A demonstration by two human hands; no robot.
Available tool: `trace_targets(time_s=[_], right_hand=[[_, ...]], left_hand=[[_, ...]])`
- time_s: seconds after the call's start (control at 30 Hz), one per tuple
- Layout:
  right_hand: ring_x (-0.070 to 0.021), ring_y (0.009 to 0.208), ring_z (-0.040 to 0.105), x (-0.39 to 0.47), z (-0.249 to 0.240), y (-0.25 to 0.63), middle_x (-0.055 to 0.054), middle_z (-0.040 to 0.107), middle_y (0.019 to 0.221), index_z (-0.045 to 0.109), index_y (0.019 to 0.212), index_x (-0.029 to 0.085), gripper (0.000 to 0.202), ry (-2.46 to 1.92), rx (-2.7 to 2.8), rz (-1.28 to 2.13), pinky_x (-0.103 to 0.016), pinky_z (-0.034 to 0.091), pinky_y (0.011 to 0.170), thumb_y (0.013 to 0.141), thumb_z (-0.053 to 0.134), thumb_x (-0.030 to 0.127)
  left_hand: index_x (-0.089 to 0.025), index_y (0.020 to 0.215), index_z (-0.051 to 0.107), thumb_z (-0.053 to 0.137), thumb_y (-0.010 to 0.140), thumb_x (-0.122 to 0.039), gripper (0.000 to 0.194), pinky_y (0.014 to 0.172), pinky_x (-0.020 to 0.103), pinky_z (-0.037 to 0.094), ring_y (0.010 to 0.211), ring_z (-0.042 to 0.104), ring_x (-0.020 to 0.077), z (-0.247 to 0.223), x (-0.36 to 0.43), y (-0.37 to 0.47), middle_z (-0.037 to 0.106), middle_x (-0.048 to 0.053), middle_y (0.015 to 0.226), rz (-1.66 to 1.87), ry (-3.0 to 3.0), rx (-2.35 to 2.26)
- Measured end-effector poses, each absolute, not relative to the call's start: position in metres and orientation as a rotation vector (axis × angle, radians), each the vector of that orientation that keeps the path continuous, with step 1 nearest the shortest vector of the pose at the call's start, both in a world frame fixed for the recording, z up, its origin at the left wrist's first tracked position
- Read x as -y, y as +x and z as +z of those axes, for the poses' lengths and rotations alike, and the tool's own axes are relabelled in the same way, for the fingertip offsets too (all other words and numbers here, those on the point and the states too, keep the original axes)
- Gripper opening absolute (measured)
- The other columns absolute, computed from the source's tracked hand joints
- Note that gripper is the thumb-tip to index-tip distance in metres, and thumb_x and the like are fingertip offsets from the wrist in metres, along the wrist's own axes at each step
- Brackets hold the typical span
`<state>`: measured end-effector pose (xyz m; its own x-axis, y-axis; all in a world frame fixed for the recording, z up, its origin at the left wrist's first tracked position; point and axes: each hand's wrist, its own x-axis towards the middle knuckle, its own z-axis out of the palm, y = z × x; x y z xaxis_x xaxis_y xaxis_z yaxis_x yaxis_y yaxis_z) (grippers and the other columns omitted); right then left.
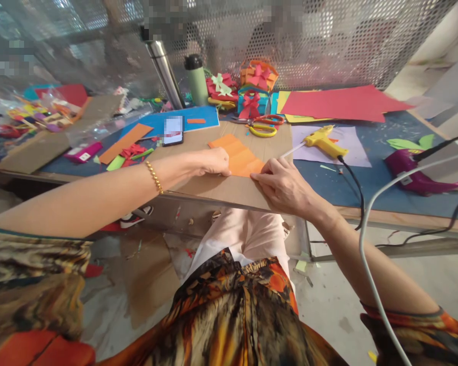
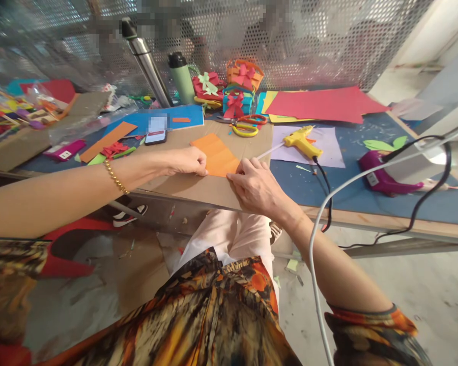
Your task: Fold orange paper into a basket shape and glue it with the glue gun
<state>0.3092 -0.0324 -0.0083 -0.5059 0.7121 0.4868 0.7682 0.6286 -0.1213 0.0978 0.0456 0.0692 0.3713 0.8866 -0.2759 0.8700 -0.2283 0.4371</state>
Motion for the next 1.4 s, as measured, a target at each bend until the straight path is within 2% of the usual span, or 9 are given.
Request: trace_targets(time_s=[0.1,0.3,0.4,0.57,0.8,1.0,1.23,1.3,1.4], right_hand=[[-0.0232,0.084,0.045,0.032,-0.01,0.309,-0.013,0.062,0.096,0.079,0.107,0.018,0.042,-1.149,2.338,-0.143,-0.039,0.036,0.075,0.107,0.038,0.031],[-0.023,0.084,0.046,0.032,-0.011,0.309,-0.013,0.062,0.095,0.078,0.107,0.018,0.043,-1.126,2.314,-0.144,-0.039,0.035,0.075,0.107,0.037,0.031],[-0.0227,0.084,0.046,0.033,-0.009,0.308,-0.013,0.062,0.096,0.078,0.111,0.018,0.044,-1.129,2.322,-0.128,-0.039,0.035,0.075,0.107,0.036,0.031],[-0.0228,0.084,0.049,0.033,-0.009,0.31,-0.014,0.064,0.097,0.078,0.11,0.016,0.041,-1.134,2.328,-0.125,-0.04,0.037,0.076,0.106,0.04,0.03],[-0.0229,0.086,0.052,0.035,-0.005,0.308,-0.014,0.065,0.096,0.077,0.105,0.015,0.041,-1.154,2.345,-0.17,-0.038,0.037,0.075,0.106,0.04,0.03],[-0.0247,0.088,0.048,0.037,0.004,0.287,-0.013,0.065,0.1,0.075,0.111,0.018,0.043,-1.18,2.497,-0.378,-0.038,0.034,0.077,0.106,0.043,0.046],[-0.0222,0.084,0.049,0.048,-0.006,0.297,-0.009,0.064,0.093,0.074,0.099,0.019,0.036,-1.157,2.37,-0.402,-0.036,0.034,0.075,0.107,0.044,0.038],[-0.0221,0.084,0.05,0.054,-0.01,0.301,-0.009,0.065,0.093,0.073,0.098,0.018,0.034,-1.165,2.32,-0.434,-0.036,0.034,0.074,0.107,0.045,0.036],[-0.0218,0.083,0.052,0.06,-0.011,0.303,-0.008,0.067,0.093,0.071,0.098,0.018,0.032,-1.177,2.313,-0.462,-0.035,0.035,0.073,0.107,0.045,0.034]], left_hand=[[-0.021,0.05,0.044,0.071,0.066,-0.011,0.033,0.056,0.032,0.021,0.052,0.033,0.0123,0.072,-0.049,0.091,0.039,-0.005,0.05,-0.049,2.163,-1.569],[-0.023,0.071,0.049,0.068,0.077,-0.028,0.021,0.061,0.031,0.028,0.067,0.049,0.0164,0.059,-0.039,0.106,0.057,-0.001,0.073,0.065,2.379,-1.524],[-0.023,0.068,0.048,0.065,0.082,-0.035,0.026,0.06,0.032,0.027,0.063,0.048,0.0161,0.052,-0.038,0.119,0.055,-0.001,0.069,0.016,2.395,-1.482],[-0.022,0.063,0.046,0.067,0.08,-0.029,0.028,0.058,0.031,0.027,0.059,0.043,0.0137,0.055,-0.049,0.115,0.048,-0.003,0.062,-0.088,2.37,-1.416],[-0.021,0.072,0.048,0.065,0.081,-0.024,0.02,0.061,0.028,0.032,0.068,0.051,0.0156,0.053,-0.053,0.097,0.059,0.0,0.073,-0.053,2.378,-1.382],[-0.021,0.075,0.049,0.066,0.083,-0.023,0.018,0.062,0.028,0.035,0.071,0.055,0.0162,0.046,-0.054,0.094,0.06,-0.001,0.075,0.0,2.4,-1.38],[-0.022,0.077,0.05,0.063,0.089,-0.026,0.018,0.062,0.028,0.039,0.07,0.058,0.0162,0.04,-0.044,0.087,0.062,-0.002,0.075,0.104,2.484,-1.346],[-0.021,0.081,0.054,0.06,0.091,-0.024,0.012,0.068,0.031,0.043,0.075,0.061,0.018,0.038,-0.036,0.085,0.065,0.0,0.08,0.161,2.548,-1.333],[-0.019,0.09,0.061,0.058,0.094,-0.024,0.007,0.092,0.04,0.045,0.099,0.064,0.0241,0.036,-0.03,0.077,0.069,0.009,0.104,0.291,2.675,-1.329]])
